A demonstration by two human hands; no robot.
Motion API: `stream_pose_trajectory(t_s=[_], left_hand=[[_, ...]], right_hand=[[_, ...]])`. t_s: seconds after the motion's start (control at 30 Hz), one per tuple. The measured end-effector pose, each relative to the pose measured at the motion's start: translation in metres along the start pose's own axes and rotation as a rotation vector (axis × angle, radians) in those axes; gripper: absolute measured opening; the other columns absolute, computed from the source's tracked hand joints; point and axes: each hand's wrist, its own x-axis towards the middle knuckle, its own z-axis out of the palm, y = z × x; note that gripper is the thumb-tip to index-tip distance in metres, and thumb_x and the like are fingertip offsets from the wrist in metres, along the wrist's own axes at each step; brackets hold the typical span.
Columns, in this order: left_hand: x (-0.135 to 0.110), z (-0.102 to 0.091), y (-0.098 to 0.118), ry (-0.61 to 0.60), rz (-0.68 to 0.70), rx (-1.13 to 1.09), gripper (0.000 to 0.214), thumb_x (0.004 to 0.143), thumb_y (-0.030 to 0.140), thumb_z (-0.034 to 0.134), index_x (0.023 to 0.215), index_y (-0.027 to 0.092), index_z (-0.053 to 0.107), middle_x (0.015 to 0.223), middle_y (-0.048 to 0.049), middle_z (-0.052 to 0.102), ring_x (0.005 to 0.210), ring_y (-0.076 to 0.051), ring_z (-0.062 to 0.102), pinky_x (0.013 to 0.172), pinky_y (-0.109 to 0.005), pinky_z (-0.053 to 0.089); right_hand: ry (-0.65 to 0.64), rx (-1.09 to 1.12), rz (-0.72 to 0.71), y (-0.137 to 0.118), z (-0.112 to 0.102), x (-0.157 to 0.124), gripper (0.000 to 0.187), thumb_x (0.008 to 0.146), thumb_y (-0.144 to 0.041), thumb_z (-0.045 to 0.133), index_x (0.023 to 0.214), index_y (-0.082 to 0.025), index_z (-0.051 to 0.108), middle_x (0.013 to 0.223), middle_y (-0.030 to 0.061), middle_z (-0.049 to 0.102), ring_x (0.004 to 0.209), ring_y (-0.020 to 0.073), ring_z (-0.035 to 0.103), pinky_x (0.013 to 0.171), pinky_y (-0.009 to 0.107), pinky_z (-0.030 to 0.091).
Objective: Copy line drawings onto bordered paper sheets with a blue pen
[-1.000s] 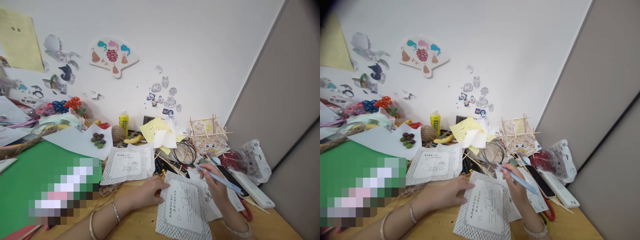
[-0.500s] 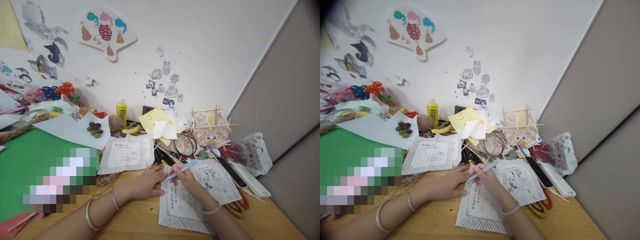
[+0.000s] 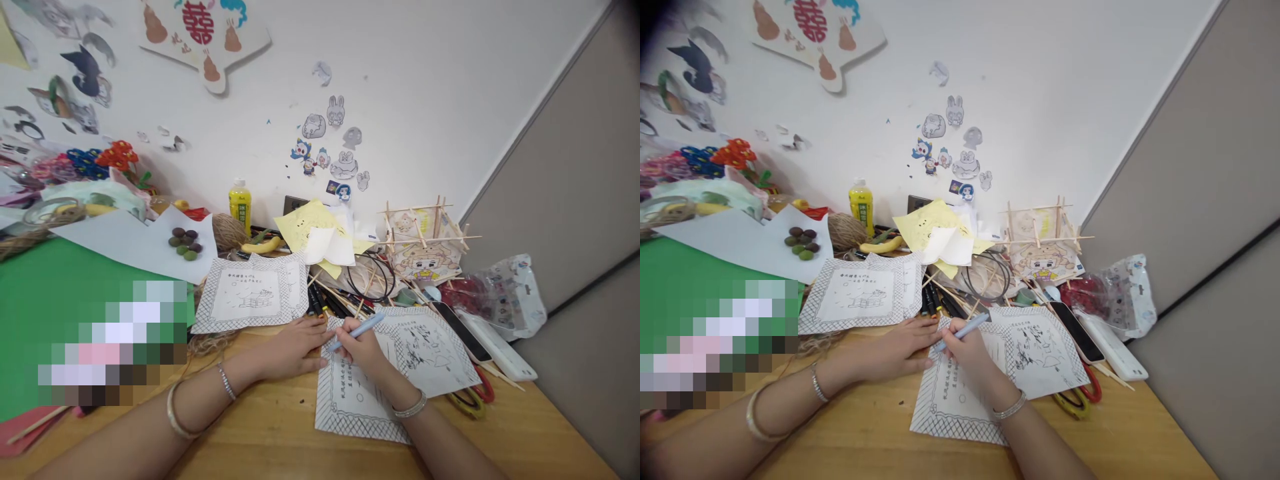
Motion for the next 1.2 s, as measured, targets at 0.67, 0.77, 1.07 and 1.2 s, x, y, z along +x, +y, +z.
stream_pose_trajectory(t_s=[0.67,0.77,1.07,1.2], left_hand=[[0.000,0.008,-0.005,-0.012,0.035,0.103,0.063,0.093,0.051,0.045,0.143,0.014,0.038,0.147,-0.0142,0.038,0.139,-0.030,0.029,0.114,-0.043,0.016],[0.000,0.007,-0.005,-0.015,0.035,0.109,0.064,0.093,0.051,0.045,0.144,0.013,0.036,0.148,-0.0143,0.037,0.139,-0.030,0.029,0.114,-0.043,0.017],[-0.001,0.007,-0.006,0.013,0.063,0.079,0.063,0.093,0.052,0.043,0.144,0.016,0.036,0.148,-0.0126,0.037,0.139,-0.028,0.029,0.115,-0.041,0.016],[-0.001,0.006,-0.004,-0.011,0.054,0.108,0.064,0.093,0.051,0.043,0.144,0.012,0.036,0.148,-0.0148,0.036,0.140,-0.028,0.027,0.115,-0.041,0.015]], right_hand=[[-0.066,-0.132,-0.083,0.009,-0.001,0.000,0.035,0.087,-0.038,0.055,0.058,-0.021,0.047,0.048,-0.0052,0.046,0.045,0.0107,0.045,0.048,0.023,0.036],[-0.073,-0.127,-0.089,0.007,-0.001,-0.001,0.035,0.087,-0.038,0.054,0.057,-0.021,0.046,0.049,-0.0048,0.047,0.046,0.0101,0.044,0.047,0.022,0.035],[-0.066,-0.104,-0.065,0.004,-0.001,-0.001,0.035,0.084,-0.041,0.056,0.058,-0.021,0.045,0.047,-0.0050,0.047,0.043,0.0091,0.043,0.043,0.021,0.035],[-0.046,-0.072,-0.014,0.004,0.000,-0.001,0.034,0.082,-0.041,0.057,0.059,-0.021,0.044,0.047,-0.0049,0.049,0.040,0.0083,0.041,0.040,0.020,0.032]])
